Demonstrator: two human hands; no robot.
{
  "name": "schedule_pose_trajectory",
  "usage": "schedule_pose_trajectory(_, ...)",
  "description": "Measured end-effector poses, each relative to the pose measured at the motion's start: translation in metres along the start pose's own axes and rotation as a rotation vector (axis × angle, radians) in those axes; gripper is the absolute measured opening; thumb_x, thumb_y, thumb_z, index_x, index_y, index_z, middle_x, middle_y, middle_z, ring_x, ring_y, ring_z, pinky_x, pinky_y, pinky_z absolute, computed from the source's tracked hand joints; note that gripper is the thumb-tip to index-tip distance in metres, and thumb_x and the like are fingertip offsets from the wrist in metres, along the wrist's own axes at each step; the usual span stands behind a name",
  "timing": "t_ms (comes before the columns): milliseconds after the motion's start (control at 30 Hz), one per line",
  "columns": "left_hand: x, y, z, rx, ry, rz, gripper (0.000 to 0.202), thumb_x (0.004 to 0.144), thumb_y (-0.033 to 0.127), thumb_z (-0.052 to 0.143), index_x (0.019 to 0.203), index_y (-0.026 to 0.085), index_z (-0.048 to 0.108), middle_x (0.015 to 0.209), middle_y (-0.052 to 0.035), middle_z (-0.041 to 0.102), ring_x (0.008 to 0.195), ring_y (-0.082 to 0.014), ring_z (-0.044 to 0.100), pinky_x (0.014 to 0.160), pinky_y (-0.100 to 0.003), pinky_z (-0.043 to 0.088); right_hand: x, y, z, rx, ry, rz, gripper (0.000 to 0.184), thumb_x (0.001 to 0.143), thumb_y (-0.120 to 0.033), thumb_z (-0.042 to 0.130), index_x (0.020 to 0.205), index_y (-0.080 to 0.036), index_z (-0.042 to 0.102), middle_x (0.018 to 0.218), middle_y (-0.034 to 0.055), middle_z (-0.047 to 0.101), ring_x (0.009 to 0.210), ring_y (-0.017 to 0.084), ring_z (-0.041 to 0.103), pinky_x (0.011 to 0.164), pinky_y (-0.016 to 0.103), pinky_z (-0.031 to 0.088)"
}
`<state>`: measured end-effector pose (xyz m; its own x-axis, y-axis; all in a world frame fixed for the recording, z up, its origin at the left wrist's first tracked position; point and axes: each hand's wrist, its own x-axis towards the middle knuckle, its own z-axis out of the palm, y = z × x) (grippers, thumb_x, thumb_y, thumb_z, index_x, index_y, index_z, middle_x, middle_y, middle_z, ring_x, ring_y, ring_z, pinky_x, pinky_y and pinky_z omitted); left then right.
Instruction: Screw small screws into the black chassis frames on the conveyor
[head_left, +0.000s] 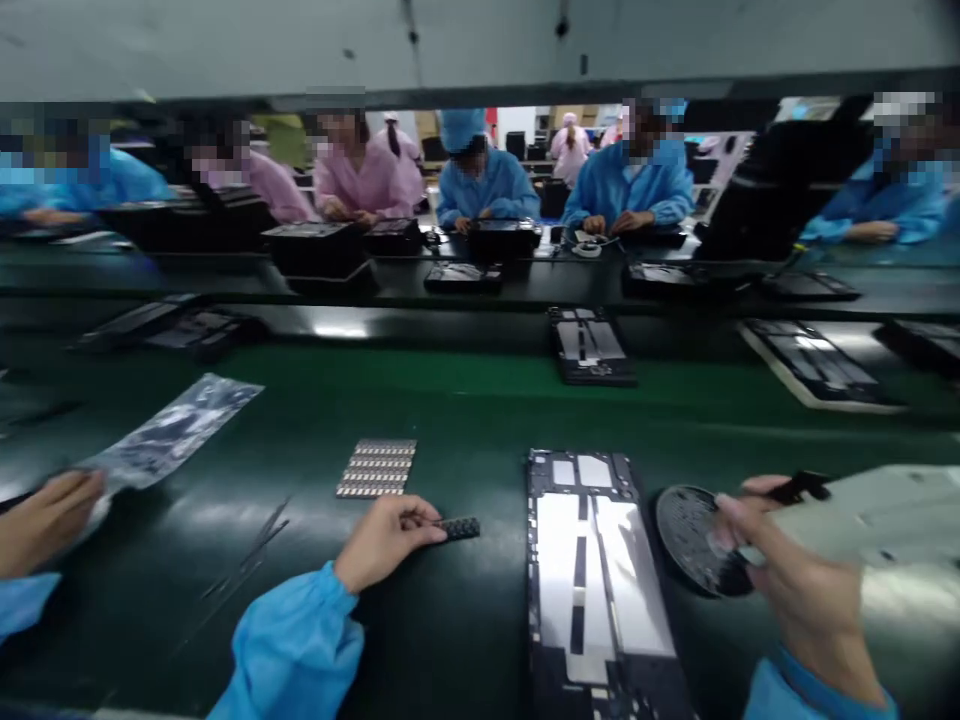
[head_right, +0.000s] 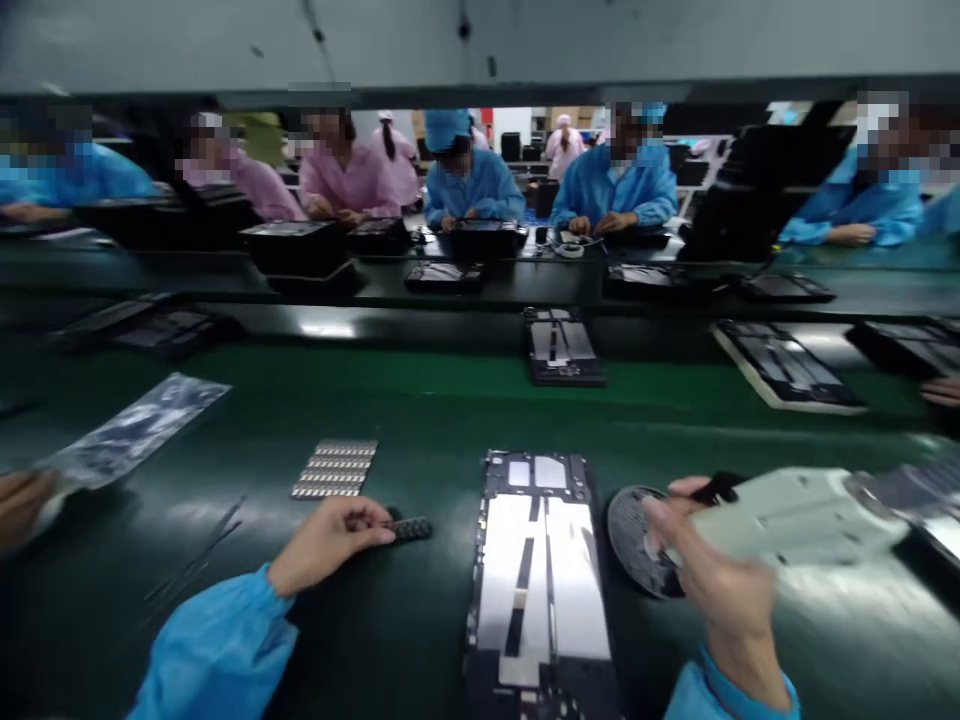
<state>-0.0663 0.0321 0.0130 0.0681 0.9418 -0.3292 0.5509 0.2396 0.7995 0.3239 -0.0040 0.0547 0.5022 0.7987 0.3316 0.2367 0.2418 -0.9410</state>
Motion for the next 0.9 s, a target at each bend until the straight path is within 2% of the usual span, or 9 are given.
schedule_pose_trajectory(67, 0.005, 0.003, -0.002, 0.123, -0.023, 0.058, 0.025, 0.063, 0.043, 0.069, 0.065, 0.018, 0.071, 0.059, -0.0002, 0.063, 0.057, -0.0160, 0.054, 0.055, -0.025, 0.039, 0.003, 0.010, -0.007, 0.097, 0.038, 0.045, 0.035, 0.066, -0.030, 0.082, 0.084, -0.021, 0.053, 0.046, -0.0070, 0.057, 0.039, 0.016, 0.052, 0.048, 0.031, 0.043)
schedule_pose_trajectory(133, 0.008, 0.004, -0.002, 0.240, 0.017, 0.146, 0.025, 0.066, 0.044, 0.067, 0.063, 0.020, 0.072, 0.063, -0.0014, 0.064, 0.060, -0.0170, 0.054, 0.057, -0.026, 0.040, 0.003, 0.020, -0.008, 0.152, 0.081, 0.063, 0.037, 0.065, -0.029, 0.082, 0.085, -0.021, 0.052, 0.045, -0.0075, 0.056, 0.038, 0.016, 0.051, 0.047, 0.031, 0.043)
schedule_pose_trajectory(267, 0.006, 0.001, 0.003, 0.333, 0.072, 0.214, 0.026, 0.071, 0.046, 0.063, 0.063, 0.021, 0.070, 0.069, -0.0025, 0.065, 0.064, -0.0187, 0.057, 0.060, -0.028, 0.042, 0.001, 0.031, 0.000, 0.108, 0.117, 0.067, 0.033, 0.070, -0.028, 0.079, 0.086, -0.020, 0.051, 0.045, -0.0066, 0.057, 0.040, 0.015, 0.052, 0.048, 0.030, 0.043)
schedule_pose_trajectory(400, -0.003, -0.006, 0.002, 0.230, 0.118, 0.195, 0.036, 0.070, 0.056, 0.066, 0.065, 0.021, 0.068, 0.081, -0.0039, 0.070, 0.067, -0.0192, 0.061, 0.062, -0.029, 0.048, 0.004, 0.031, 0.010, 0.079, 0.053, 0.015, 0.027, 0.073, -0.025, 0.074, 0.092, -0.018, 0.055, 0.046, -0.0075, 0.056, 0.041, 0.014, 0.052, 0.053, 0.032, 0.047)
schedule_pose_trajectory(500, -0.012, -0.008, -0.003, 0.050, 0.203, 0.162, 0.044, 0.062, 0.064, 0.071, 0.065, 0.020, 0.069, 0.098, -0.0069, 0.072, 0.083, -0.0238, 0.067, 0.073, -0.031, 0.055, 0.009, 0.030, 0.015, 0.055, 0.030, 0.021, 0.028, 0.074, -0.025, 0.072, 0.096, -0.017, 0.058, 0.046, -0.0076, 0.056, 0.040, 0.014, 0.051, 0.050, 0.032, 0.046)
schedule_pose_trajectory(567, -0.018, -0.007, -0.003, -0.007, 0.300, 0.150, 0.045, 0.061, 0.064, 0.073, 0.069, 0.020, 0.070, 0.090, -0.0066, 0.074, 0.085, -0.0247, 0.069, 0.078, -0.032, 0.057, 0.012, 0.032, 0.017, 0.053, 0.024, 0.024, 0.032, 0.074, -0.024, 0.072, 0.101, -0.017, 0.058, 0.046, -0.0080, 0.056, 0.039, 0.014, 0.050, 0.049, 0.032, 0.045)
schedule_pose_trajectory(700, -0.028, -0.002, 0.012, -0.050, 0.362, 0.260, 0.038, 0.064, 0.055, 0.075, 0.078, 0.019, 0.073, 0.070, -0.0031, 0.072, 0.063, -0.0200, 0.069, 0.066, -0.028, 0.059, 0.013, 0.038, 0.018, 0.064, 0.023, 0.007, 0.032, 0.073, -0.023, 0.072, 0.101, -0.017, 0.057, 0.045, -0.0087, 0.055, 0.041, 0.014, 0.052, 0.055, 0.032, 0.048)
schedule_pose_trajectory(800, -0.030, 0.005, 0.031, -0.051, 0.282, 0.421, 0.028, 0.073, 0.045, 0.072, 0.084, 0.020, 0.075, 0.076, -0.0030, 0.072, 0.060, -0.0164, 0.068, 0.060, -0.024, 0.058, 0.013, 0.040, 0.020, 0.071, 0.024, 0.013, 0.028, 0.072, -0.024, 0.072, 0.094, -0.018, 0.057, 0.044, -0.0082, 0.055, 0.040, 0.013, 0.051, 0.054, 0.032, 0.048)
schedule_pose_trajectory(900, -0.026, 0.010, 0.050, -0.079, 0.222, 0.439, 0.024, 0.075, 0.038, 0.071, 0.089, 0.020, 0.076, 0.076, -0.0027, 0.072, 0.061, -0.0159, 0.068, 0.059, -0.023, 0.058, 0.011, 0.040, 0.022, 0.094, 0.021, 0.017, 0.027, 0.072, -0.026, 0.073, 0.091, -0.018, 0.056, 0.044, -0.0075, 0.055, 0.038, 0.014, 0.051, 0.049, 0.031, 0.046)
